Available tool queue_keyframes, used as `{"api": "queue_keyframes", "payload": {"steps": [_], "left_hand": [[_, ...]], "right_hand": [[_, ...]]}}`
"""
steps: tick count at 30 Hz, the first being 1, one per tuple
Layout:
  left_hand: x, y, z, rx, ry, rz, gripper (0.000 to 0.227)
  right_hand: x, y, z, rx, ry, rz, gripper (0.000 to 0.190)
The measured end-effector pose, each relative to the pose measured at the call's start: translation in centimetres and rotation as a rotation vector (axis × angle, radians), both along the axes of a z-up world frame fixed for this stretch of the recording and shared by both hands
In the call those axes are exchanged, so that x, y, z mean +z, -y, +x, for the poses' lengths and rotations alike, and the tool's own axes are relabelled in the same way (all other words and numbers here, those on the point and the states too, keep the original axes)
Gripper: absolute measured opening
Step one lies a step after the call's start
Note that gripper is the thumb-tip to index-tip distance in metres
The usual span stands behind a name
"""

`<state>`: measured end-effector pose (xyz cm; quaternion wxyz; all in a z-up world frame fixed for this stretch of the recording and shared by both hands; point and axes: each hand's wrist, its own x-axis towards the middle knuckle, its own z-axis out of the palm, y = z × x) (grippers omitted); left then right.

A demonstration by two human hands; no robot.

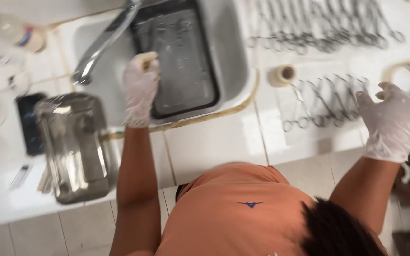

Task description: Washing and scrubbing various surgical instruments in a tray of water and organizing them on a counter.

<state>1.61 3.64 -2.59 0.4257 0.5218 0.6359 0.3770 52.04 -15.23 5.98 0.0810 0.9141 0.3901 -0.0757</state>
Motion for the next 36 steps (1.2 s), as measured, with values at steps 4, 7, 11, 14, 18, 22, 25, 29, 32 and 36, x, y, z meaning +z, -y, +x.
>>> {"api": "queue_keyframes", "payload": {"steps": [4, 7, 11, 14, 18, 22, 25, 29, 32, 36], "left_hand": [[1.1, -0.8, 1.4, -0.118, -0.403, 0.116, 0.029], [3.2, -1.3, 4.3, -0.203, -0.447, 0.067, 0.031], [-2.9, -6.6, 7.4, -0.225, -0.737, 0.138, 0.039], [-1.7, -7.4, 10.1, -0.273, -0.939, -0.177, 0.026], [-5.7, -6.6, 10.3, -0.276, -1.101, 0.096, 0.032], [-7.1, -6.4, 9.3, -0.221, -0.690, -0.006, 0.042], [-1.7, -4.7, 8.6, -0.256, -0.660, -0.214, 0.064], [-3.7, -3.4, 8.1, -0.291, -0.359, -0.397, 0.057], [3.5, 0.9, 6.7, -0.288, -0.207, -0.426, 0.056], [-1.6, 2.2, 6.4, -0.218, -0.774, 0.160, 0.069]], "right_hand": [[3.2, -3.8, -10.2, 0.257, -0.187, 0.172, 0.049], [4.6, -6.4, -17.8, 0.440, -0.388, 0.188, 0.047], [6.0, -8.6, -24.7, 0.714, -0.438, -0.003, 0.047], [4.7, -8.8, -25.1, 0.824, -0.361, -0.100, 0.057], [-0.7, -8.1, -21.9, 0.874, -0.333, 0.129, 0.048], [-1.5, -7.9, -21.2, 0.803, -0.301, 0.110, 0.047], [1.5, -8.6, -21.8, 0.713, -0.423, -0.004, 0.049], [2.7, -8.8, -22.7, 0.650, -0.574, -0.091, 0.051], [2.9, -9.2, -24.2, 0.689, -0.615, -0.056, 0.049], [-1.1, -9.4, -24.9, 0.784, -0.578, 0.012, 0.054]]}}
